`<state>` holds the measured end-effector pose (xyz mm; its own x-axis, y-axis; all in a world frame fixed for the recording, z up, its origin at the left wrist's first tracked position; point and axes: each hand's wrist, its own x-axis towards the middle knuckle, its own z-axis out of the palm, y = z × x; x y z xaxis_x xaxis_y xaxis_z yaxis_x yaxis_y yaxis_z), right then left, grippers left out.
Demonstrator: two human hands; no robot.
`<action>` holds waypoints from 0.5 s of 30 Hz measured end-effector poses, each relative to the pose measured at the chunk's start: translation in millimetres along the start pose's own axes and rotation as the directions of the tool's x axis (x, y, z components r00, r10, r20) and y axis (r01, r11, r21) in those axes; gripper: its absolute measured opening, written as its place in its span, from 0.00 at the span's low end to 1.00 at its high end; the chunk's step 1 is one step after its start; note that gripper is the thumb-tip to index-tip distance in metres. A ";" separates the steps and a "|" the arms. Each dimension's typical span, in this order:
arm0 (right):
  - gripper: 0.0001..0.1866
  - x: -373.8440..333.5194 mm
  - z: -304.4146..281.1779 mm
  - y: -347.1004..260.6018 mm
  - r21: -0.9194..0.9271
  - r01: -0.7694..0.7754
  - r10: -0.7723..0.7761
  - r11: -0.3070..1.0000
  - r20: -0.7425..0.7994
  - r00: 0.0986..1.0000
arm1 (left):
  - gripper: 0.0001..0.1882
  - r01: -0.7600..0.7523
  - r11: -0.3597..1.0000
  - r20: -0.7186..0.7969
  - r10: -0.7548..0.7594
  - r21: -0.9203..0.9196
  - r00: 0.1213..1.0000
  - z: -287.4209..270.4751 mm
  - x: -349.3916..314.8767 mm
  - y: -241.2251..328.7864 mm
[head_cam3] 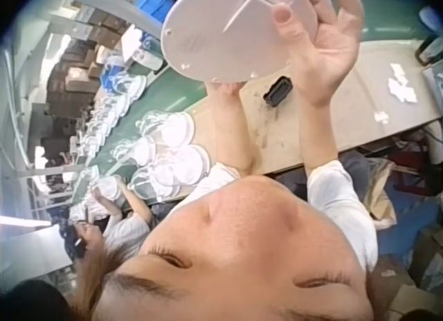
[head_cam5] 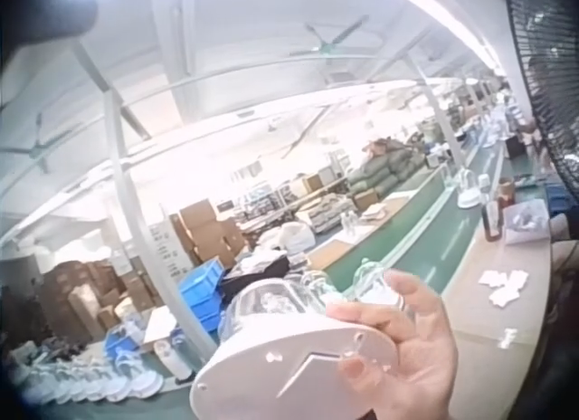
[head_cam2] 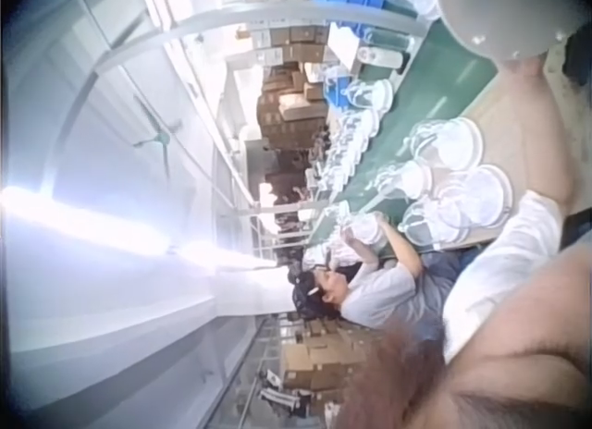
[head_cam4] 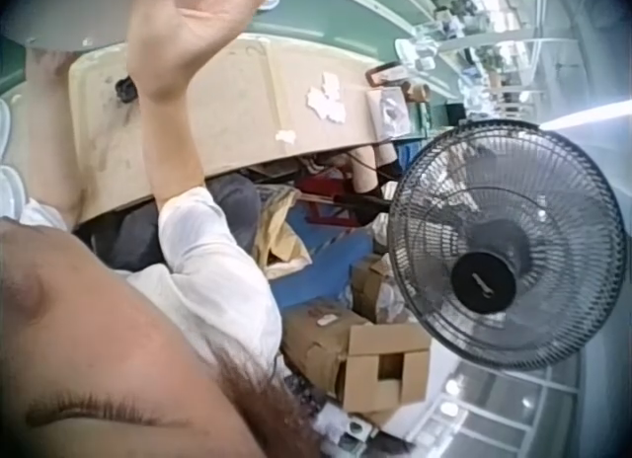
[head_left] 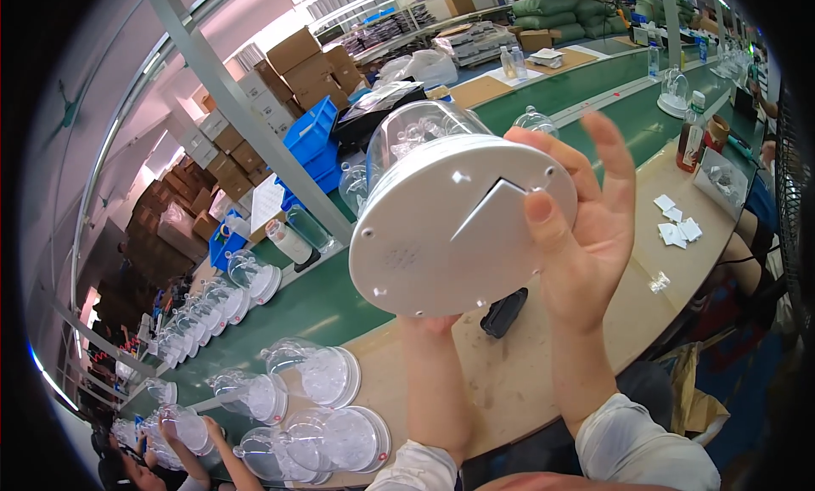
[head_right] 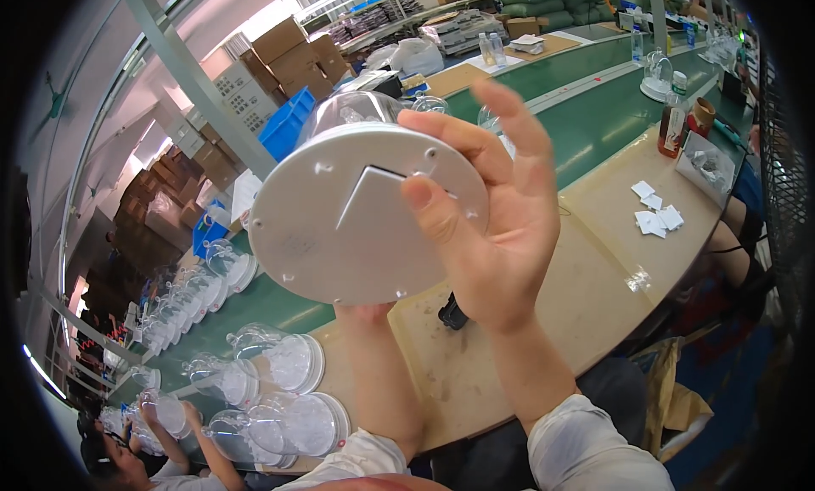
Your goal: Assembling the battery compartment covers onto decorative LED lamps on a factory assembly line.
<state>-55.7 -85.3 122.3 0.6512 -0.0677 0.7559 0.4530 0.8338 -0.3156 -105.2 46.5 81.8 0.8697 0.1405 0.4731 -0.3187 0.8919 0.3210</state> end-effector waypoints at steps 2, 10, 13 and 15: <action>0.20 -1.7 0.8 -5.7 0.021 -0.033 0.033 0.999 -0.003 0.999 | 0.32 -0.010 0.999 0.035 0.008 0.033 0.999 9.2 3.3 -3.4; 0.19 -2.1 -6.9 -2.2 -0.213 -0.005 0.030 0.977 0.118 0.993 | 0.33 -0.082 0.997 0.068 0.082 0.007 0.994 10.6 3.5 0.9; 0.18 -2.5 -7.0 -3.8 -0.182 0.004 0.020 0.983 0.129 0.991 | 0.33 -0.105 0.994 0.170 0.109 -0.037 0.979 10.4 2.3 -0.8; 0.18 -1.4 -9.6 -1.2 -0.174 0.004 0.020 0.985 0.137 0.990 | 0.33 -0.271 0.873 0.110 0.248 0.407 0.963 4.5 -1.3 -1.3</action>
<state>-51.3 -91.5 116.1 0.5709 0.0246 0.8207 0.5546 0.7255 -0.4076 -107.6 43.2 84.5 0.7170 0.3090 0.6248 -0.6668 0.5653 0.4856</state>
